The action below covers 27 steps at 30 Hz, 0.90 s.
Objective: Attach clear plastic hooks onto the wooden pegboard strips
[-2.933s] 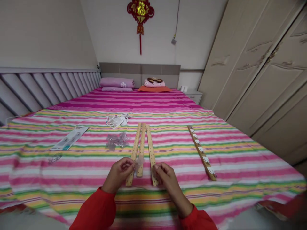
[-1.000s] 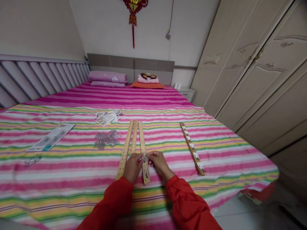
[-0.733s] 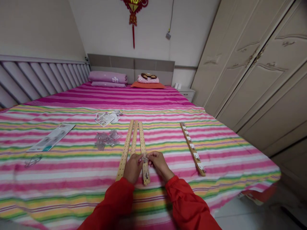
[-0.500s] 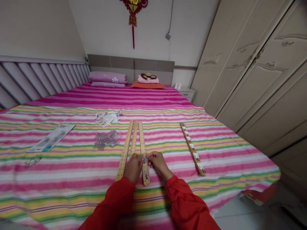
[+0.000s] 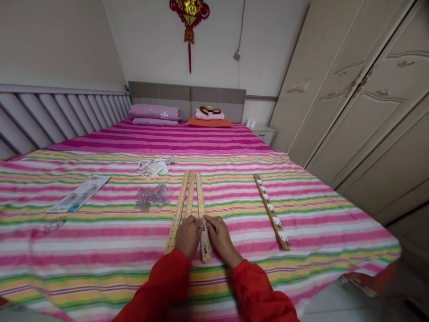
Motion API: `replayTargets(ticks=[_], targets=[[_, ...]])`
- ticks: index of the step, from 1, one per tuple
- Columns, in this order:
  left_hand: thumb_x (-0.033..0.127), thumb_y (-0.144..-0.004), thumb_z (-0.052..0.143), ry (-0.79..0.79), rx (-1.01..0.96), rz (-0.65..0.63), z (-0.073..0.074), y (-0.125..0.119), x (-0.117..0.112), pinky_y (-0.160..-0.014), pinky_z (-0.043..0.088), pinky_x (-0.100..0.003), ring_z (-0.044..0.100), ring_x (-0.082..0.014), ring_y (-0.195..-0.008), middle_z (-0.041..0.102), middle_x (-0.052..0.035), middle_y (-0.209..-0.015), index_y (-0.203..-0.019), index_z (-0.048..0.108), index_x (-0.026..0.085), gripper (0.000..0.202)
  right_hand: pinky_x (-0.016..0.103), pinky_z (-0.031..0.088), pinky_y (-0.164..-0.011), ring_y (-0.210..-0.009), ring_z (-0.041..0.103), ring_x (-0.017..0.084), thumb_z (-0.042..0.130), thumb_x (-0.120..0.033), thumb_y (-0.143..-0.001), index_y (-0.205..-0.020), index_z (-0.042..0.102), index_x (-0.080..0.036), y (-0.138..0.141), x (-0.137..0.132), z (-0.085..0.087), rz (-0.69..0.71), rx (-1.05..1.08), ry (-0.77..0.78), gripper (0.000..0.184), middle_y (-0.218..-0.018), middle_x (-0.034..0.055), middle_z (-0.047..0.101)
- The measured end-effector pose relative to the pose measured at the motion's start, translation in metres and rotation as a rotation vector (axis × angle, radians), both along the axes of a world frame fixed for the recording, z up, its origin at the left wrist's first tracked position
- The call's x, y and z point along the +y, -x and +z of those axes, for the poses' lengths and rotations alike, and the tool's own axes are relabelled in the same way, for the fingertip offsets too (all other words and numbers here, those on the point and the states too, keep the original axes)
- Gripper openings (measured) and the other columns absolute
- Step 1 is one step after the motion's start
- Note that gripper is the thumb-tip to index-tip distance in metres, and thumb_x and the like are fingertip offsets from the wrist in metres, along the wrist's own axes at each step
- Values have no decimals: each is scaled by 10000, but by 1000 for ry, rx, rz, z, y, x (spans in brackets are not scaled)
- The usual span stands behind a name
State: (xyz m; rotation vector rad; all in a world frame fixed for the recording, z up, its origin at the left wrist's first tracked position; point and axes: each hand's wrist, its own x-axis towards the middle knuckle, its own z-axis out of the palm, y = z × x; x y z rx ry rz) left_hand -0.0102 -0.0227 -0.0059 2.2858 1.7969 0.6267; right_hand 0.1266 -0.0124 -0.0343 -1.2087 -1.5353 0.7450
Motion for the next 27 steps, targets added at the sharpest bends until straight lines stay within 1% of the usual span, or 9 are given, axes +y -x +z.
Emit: replayTargets(ticks=[3,6,13,16,19,21,23,25,27], targets=[[213,-865,483,-32,55,8,0,0,-2,-849,392,-341,531,-214,-918,596,-72,-931,-985,693,224,242,281,472,-678,-735,558,182,457,-177,-879,-1120,678,-250,0,-7,3,49,-188,5,335,-794,42,528],[215,-869,483,-45,77,5,-2,1,-2,-847,391,-346,526,-219,-931,600,-70,-951,-1025,686,232,257,248,455,-624,-706,555,165,420,-214,-916,-1154,649,-261,0,-11,4,70,-287,27,334,-816,37,490],[225,-859,501,-34,48,16,-5,1,-3,-842,407,-356,531,-221,-922,614,-71,-957,-1076,680,234,281,239,434,-576,-665,557,156,427,-265,-927,-1161,642,-285,-1,-11,5,81,-343,47,319,-818,30,501],[212,-811,549,-7,-116,8,-5,3,0,-857,422,-356,544,-213,-925,621,-70,-937,-1023,706,224,264,259,470,-646,-709,572,171,443,-253,-908,-1169,653,-265,-4,-7,2,95,-266,56,335,-819,42,538],[265,-744,600,74,-460,-10,-5,19,11,-808,466,-331,584,-191,-846,639,-67,-888,-949,727,190,252,327,483,-832,-889,602,210,486,-319,-885,-1209,635,-242,-11,-1,-2,138,-93,100,365,-945,76,641],[336,-722,598,87,-702,77,-4,39,20,-753,488,-320,603,-182,-781,660,-69,-860,-939,718,156,307,373,439,-949,-1064,578,237,521,-411,-861,-1233,616,-229,-16,3,-5,153,59,160,425,-1125,89,658],[385,-701,586,12,-853,257,-4,65,31,-728,495,-321,613,-187,-762,678,-71,-843,-933,699,136,359,404,414,-990,-1144,552,260,563,-497,-815,-1212,631,-215,-19,7,-9,125,182,220,491,-1219,90,641],[394,-671,584,-100,-859,434,-5,92,40,-713,494,-323,608,-188,-731,672,-59,-792,-903,688,133,365,423,432,-965,-1101,584,283,601,-551,-763,-1135,679,-201,-19,8,-11,85,241,250,516,-1169,99,673],[381,-655,583,-153,-781,555,-7,114,49,-715,492,-323,600,-183,-708,659,-52,-764,-889,677,128,357,422,459,-920,-1013,623,292,608,-574,-745,-1036,719,-190,-17,8,-10,74,257,232,494,-1065,107,713]])
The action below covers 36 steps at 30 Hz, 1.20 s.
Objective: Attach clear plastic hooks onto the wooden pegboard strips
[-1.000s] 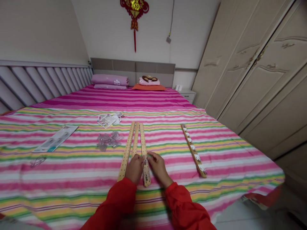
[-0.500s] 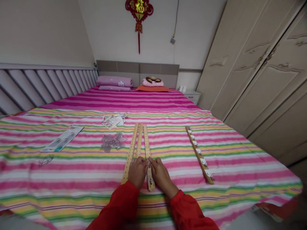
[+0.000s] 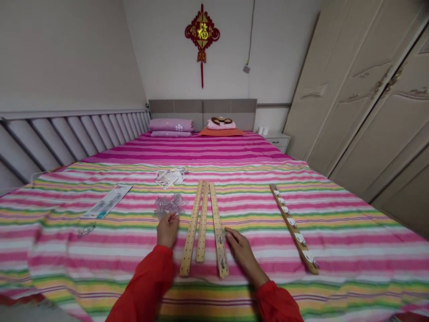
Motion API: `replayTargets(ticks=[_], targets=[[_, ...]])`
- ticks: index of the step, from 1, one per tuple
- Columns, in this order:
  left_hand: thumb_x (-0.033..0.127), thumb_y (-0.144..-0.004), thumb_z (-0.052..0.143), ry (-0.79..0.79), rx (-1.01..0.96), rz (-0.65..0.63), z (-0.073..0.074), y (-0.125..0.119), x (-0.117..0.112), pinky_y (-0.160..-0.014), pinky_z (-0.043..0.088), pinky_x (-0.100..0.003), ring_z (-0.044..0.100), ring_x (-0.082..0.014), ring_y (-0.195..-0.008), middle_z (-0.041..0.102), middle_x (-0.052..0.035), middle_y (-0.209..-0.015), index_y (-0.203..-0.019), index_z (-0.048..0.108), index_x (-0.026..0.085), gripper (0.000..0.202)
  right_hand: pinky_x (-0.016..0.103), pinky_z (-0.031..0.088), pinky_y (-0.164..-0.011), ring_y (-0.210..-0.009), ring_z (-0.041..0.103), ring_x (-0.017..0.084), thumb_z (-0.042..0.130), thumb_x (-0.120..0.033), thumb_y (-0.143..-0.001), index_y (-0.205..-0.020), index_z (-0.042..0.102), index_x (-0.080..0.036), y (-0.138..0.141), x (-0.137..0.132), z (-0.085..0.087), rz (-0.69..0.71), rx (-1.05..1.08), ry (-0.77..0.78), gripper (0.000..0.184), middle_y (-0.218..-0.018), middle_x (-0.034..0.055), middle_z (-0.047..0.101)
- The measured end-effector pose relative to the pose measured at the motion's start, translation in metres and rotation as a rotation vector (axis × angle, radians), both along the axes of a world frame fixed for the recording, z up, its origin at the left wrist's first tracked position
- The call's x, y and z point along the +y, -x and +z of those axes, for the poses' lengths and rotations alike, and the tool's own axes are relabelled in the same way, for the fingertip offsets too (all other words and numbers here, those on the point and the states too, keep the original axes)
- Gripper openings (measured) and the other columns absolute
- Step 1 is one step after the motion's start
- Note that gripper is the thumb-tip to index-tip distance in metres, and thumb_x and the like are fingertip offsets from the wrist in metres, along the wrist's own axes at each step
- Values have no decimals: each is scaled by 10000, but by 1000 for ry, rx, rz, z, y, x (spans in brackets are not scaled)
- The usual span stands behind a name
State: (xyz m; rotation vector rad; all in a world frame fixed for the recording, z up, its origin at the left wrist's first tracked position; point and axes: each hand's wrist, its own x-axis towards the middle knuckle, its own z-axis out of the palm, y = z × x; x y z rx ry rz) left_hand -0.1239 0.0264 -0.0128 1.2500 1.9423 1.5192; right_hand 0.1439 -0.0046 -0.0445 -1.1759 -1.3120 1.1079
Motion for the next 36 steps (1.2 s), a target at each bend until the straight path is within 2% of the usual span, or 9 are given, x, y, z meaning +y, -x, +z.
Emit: replayTargets(ticks=[3,7,14,20,25,28,32,36], targets=[[380,-647,595,68,127,75,-4,17,11,-700,492,-320,598,-188,-689,650,-55,-746,-847,663,132,326,398,486,-846,-909,647,283,587,-573,-766,-939,736,-179,4,-3,3,6,4,-53,455,-947,105,733],[370,-663,601,156,242,77,-6,20,20,-713,477,-316,617,-207,-730,668,-64,-755,-755,647,165,230,375,486,-803,-864,646,272,578,-557,-786,-912,733,-171,5,-5,6,9,-6,-67,435,-891,99,732],[335,-722,536,185,191,42,-9,23,15,-680,462,-292,614,-193,-698,659,-41,-706,-696,613,185,170,363,483,-776,-835,640,264,577,-553,-786,-872,731,-171,4,-4,3,9,5,-66,421,-843,91,725],[338,-682,608,192,201,45,-5,27,16,-706,472,-294,637,-201,-753,691,-66,-821,-826,634,170,222,355,481,-754,-811,634,262,578,-568,-770,-834,725,-163,5,-6,6,-15,-11,-60,435,-817,90,719],[291,-689,568,179,271,31,-3,21,24,-705,461,-308,632,-214,-746,677,-60,-732,-669,614,189,114,349,478,-759,-819,633,257,578,-531,-784,-848,726,-170,5,-6,6,-2,0,-74,395,-823,83,717],[317,-662,577,112,197,12,-5,18,19,-663,462,-302,614,-199,-666,646,-32,-651,-630,588,196,126,344,475,-752,-809,627,251,577,-514,-792,-860,726,-169,4,-6,5,4,0,-73,381,-810,77,710],[401,-619,615,5,12,-2,-5,13,3,-640,471,-287,613,-181,-647,650,-12,-639,-682,599,187,224,335,469,-742,-793,615,239,581,-519,-786,-843,720,-165,4,-6,4,4,2,-58,384,-797,72,703],[490,-594,654,-42,-184,-115,5,5,-15,-655,493,-291,651,-194,-700,687,-40,-704,-756,602,175,359,306,460,-682,-733,592,211,610,-539,-756,-798,710,-166,4,-5,2,-4,33,-43,389,-754,56,687]])
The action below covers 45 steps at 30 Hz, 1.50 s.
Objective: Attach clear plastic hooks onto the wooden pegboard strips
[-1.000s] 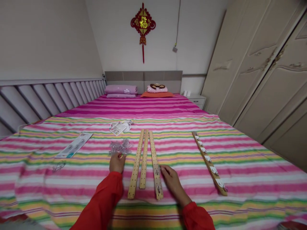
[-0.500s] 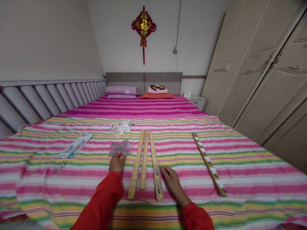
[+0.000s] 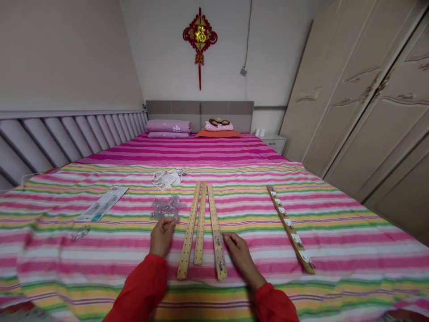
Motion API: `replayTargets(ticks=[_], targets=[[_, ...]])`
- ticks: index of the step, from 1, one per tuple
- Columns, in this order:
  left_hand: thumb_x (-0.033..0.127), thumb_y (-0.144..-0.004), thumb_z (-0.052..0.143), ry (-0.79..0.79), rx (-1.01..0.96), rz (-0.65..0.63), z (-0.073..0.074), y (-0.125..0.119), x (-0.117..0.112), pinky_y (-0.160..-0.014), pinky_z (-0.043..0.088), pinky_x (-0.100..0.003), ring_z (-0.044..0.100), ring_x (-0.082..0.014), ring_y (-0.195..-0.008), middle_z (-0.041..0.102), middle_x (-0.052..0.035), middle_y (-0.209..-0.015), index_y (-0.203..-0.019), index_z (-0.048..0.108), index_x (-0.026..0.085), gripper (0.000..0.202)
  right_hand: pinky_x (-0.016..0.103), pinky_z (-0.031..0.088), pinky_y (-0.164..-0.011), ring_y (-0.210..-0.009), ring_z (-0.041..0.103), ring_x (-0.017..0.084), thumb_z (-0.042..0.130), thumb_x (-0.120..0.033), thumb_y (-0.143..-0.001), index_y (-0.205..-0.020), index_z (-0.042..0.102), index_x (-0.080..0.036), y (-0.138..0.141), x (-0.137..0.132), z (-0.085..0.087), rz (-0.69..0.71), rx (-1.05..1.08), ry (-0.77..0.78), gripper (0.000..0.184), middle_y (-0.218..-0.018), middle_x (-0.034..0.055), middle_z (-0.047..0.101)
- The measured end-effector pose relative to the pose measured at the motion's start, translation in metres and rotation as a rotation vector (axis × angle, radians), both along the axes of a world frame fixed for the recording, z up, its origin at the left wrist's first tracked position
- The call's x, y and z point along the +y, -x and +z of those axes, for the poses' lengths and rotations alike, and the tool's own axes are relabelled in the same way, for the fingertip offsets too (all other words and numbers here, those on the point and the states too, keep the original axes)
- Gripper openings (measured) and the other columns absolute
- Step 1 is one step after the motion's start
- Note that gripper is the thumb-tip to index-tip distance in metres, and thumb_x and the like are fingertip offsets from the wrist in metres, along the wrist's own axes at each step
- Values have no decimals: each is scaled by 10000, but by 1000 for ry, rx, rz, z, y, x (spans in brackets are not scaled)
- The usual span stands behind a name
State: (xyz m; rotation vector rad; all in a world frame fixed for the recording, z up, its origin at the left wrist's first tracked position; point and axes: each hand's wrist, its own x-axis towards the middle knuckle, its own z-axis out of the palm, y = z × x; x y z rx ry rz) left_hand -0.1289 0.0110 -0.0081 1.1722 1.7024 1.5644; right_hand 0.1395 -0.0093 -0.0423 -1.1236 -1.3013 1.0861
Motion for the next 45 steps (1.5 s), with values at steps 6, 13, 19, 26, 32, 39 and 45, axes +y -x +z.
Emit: replayTargets(ticks=[6,13,19,26,32,39,45], targets=[[445,-674,641,-33,57,-249,25,-27,-25,-714,515,-291,667,-197,-786,693,-38,-777,-789,598,190,284,230,269,-408,-397,365,85,677,-553,-681,-699,650,-161,1,3,8,22,199,158,393,-519,-42,520],[330,-749,561,-53,337,-470,47,-66,-48,-661,500,-272,633,-180,-717,681,-36,-757,-781,643,210,150,204,226,-377,-368,368,50,709,-519,-672,-683,646,-156,11,-4,34,121,321,206,368,-557,-33,568],[240,-781,517,-142,521,-614,59,-81,-51,-716,481,-262,619,-166,-764,673,-28,-780,-767,652,227,137,188,243,-373,-359,394,56,748,-435,-667,-706,682,-138,14,-14,56,223,362,261,306,-424,-52,514],[283,-770,516,-156,421,-405,48,-94,-51,-698,506,-278,628,-173,-748,666,-41,-785,-792,639,213,142,190,361,-400,-401,507,89,837,-343,-543,-791,677,-147,13,-22,59,246,433,293,354,-496,-27,611],[312,-754,567,-114,274,-383,40,-111,-53,-632,514,-259,626,-157,-684,655,-26,-746,-766,638,203,130,198,393,-418,-411,529,99,819,-339,-556,-691,640,-160,12,-13,52,149,470,259,287,-484,-7,628],[425,-736,606,-80,145,-368,43,-108,-38,-666,509,-258,635,-167,-744,678,-41,-793,-796,671,184,257,218,404,-447,-468,528,101,782,-327,-576,-752,709,-161,2,11,56,92,412,194,253,-563,-8,643],[424,-645,671,34,12,-469,32,-105,-8,-723,516,-297,655,-187,-771,714,-66,-802,-854,689,146,349,197,378,-433,-467,519,91,764,-297,-570,-747,718,-163,2,32,55,157,334,186,227,-547,-21,633]])
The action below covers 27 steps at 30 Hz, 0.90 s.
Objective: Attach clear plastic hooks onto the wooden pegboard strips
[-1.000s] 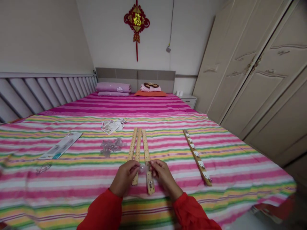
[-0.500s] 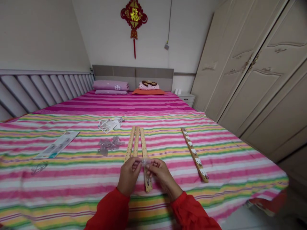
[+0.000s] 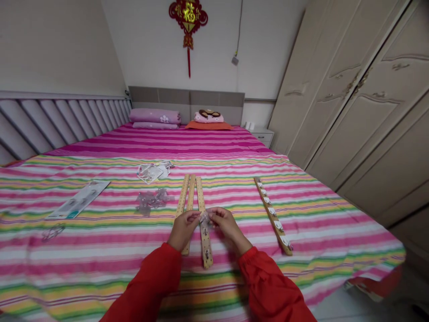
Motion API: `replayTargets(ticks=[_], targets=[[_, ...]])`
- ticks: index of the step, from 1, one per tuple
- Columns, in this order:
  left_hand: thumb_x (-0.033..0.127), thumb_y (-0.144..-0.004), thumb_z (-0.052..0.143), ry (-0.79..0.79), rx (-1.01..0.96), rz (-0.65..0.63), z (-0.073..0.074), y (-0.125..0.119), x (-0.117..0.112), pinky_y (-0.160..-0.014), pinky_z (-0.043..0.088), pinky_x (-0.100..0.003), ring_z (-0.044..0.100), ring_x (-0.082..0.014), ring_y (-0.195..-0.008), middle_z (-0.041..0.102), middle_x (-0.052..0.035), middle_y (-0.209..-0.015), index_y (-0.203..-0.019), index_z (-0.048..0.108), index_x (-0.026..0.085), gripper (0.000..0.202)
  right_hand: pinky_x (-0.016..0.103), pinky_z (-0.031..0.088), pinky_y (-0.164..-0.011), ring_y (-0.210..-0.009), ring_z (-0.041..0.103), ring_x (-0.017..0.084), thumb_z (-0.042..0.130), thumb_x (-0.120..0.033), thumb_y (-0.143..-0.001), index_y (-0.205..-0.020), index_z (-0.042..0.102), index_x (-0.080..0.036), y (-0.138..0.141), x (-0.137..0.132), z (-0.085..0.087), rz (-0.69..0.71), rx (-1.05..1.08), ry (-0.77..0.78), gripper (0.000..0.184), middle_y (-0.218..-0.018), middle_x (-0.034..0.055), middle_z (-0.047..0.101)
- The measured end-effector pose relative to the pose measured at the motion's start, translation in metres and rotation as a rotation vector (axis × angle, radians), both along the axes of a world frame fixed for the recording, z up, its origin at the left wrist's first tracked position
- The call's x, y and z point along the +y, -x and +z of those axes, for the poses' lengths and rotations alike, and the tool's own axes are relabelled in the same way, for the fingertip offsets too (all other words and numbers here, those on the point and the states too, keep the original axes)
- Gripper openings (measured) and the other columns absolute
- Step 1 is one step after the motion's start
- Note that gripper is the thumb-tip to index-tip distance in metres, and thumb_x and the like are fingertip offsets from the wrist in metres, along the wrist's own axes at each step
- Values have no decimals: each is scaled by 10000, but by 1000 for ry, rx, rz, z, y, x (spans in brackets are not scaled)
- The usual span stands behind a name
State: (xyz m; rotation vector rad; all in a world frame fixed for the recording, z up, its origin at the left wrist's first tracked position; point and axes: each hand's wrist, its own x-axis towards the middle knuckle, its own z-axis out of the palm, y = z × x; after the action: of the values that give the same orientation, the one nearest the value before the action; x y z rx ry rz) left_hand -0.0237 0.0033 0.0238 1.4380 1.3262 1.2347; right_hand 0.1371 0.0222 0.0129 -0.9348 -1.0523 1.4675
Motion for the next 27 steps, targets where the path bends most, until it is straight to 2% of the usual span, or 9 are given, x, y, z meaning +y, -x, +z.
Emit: replayTargets(ticks=[3,7,15,27], targets=[[425,-620,677,41,-41,-29,-6,-5,8,-676,515,-291,648,-176,-708,702,-50,-727,-772,670,148,316,202,397,-439,-468,536,99,779,-272,-550,-745,706,-158,3,7,-3,-50,48,30,238,-546,-13,644],[420,-596,661,110,-86,5,-16,-10,13,-619,507,-286,627,-158,-616,666,-25,-648,-733,644,152,302,222,429,-454,-453,544,103,786,-257,-524,-679,683,-151,7,15,-11,-142,98,92,215,-530,-5,646],[333,-626,623,80,-9,67,-37,-7,31,-664,509,-294,653,-185,-689,704,-54,-704,-760,685,137,245,238,424,-471,-441,520,95,737,-246,-532,-687,714,-161,12,39,-25,-166,27,47,177,-542,-20,652],[154,-734,515,-11,256,58,-37,-10,29,-627,488,-259,625,-157,-654,689,-36,-710,-846,700,146,216,239,409,-482,-469,493,105,709,-270,-537,-627,711,-160,17,58,-44,-137,-75,-6,142,-505,-29,620]])
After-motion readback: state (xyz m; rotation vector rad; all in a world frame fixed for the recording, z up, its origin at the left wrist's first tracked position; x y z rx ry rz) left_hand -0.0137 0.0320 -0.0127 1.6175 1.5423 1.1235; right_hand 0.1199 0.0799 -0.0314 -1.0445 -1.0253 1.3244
